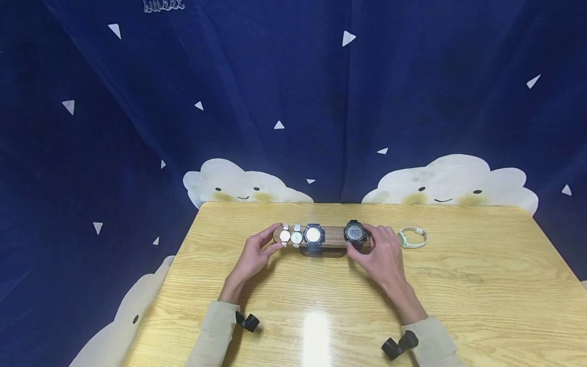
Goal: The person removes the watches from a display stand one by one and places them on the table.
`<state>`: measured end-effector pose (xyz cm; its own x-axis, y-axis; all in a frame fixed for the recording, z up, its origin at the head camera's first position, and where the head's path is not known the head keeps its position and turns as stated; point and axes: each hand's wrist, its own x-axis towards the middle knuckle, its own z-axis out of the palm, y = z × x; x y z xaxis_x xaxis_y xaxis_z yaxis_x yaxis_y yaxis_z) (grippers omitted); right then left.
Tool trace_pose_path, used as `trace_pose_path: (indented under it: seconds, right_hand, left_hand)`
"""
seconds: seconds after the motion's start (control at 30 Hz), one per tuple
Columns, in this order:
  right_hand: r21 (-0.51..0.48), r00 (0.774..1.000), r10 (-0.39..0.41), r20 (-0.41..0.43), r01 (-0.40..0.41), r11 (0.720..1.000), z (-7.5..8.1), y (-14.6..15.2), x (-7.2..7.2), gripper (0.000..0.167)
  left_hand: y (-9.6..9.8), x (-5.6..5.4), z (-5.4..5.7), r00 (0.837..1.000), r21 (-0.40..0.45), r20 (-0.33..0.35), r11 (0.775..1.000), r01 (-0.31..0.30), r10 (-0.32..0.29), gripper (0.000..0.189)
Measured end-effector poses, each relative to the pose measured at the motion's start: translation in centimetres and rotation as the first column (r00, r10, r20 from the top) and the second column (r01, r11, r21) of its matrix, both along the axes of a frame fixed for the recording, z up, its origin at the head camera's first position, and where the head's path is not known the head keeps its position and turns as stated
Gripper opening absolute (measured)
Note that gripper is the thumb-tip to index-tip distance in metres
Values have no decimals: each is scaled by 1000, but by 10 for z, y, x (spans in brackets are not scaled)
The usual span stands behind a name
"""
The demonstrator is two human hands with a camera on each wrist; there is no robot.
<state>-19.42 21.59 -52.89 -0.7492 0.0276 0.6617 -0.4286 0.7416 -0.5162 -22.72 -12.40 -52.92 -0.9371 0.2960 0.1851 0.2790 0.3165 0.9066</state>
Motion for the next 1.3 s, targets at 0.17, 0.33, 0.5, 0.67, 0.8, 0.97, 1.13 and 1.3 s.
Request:
trace_pose_path:
  seconds: [0.17, 0.33, 0.5, 0.67, 0.8, 0.97, 1.13, 1.3]
  right_hand:
    - [-6, 1000, -5, 12, 5, 1000, 2, 2, -1, 57]
    - [-8, 1000, -2, 8, 2, 1000, 1, 5, -1, 57]
    - [-6, 1000, 1, 6, -1, 1000, 1, 8, -3, 56]
    - [0, 1000, 0, 22, 0, 1000, 4, 11, -3, 56]
    - [13, 999, -1, 35, 0, 1000, 6, 13, -2, 56]
    - [16, 999, 2, 36, -2, 1000, 8, 17, -2, 54]
    - [29, 1000, 9, 30, -9, 1000, 9, 20, -3, 54]
    - [47, 999, 0, 33, -2, 999, 9, 22, -3, 53]
  left_hand:
    - [0, 0, -1, 1000, 1, 1, 1000, -3, 3, 59]
    - [0, -1, -1, 1000, 1, 0, 1000, -4, 4, 59]
    - [0, 0, 0, 1000, 1, -2, 1000, -4, 4, 59]
    - [0, 0, 0, 1000, 1, 11, 1000, -5, 5, 59]
    - [1, -1, 0, 1000, 4, 15, 1000, -7, 7, 59]
    - [2, 0, -1, 1000, 13, 15, 1000, -8, 7, 59]
    - [2, 0, -1, 1000, 24, 18, 1000, -11, 11, 58]
    - [1, 2, 1, 1000, 35, 30, 999, -9, 8, 59]
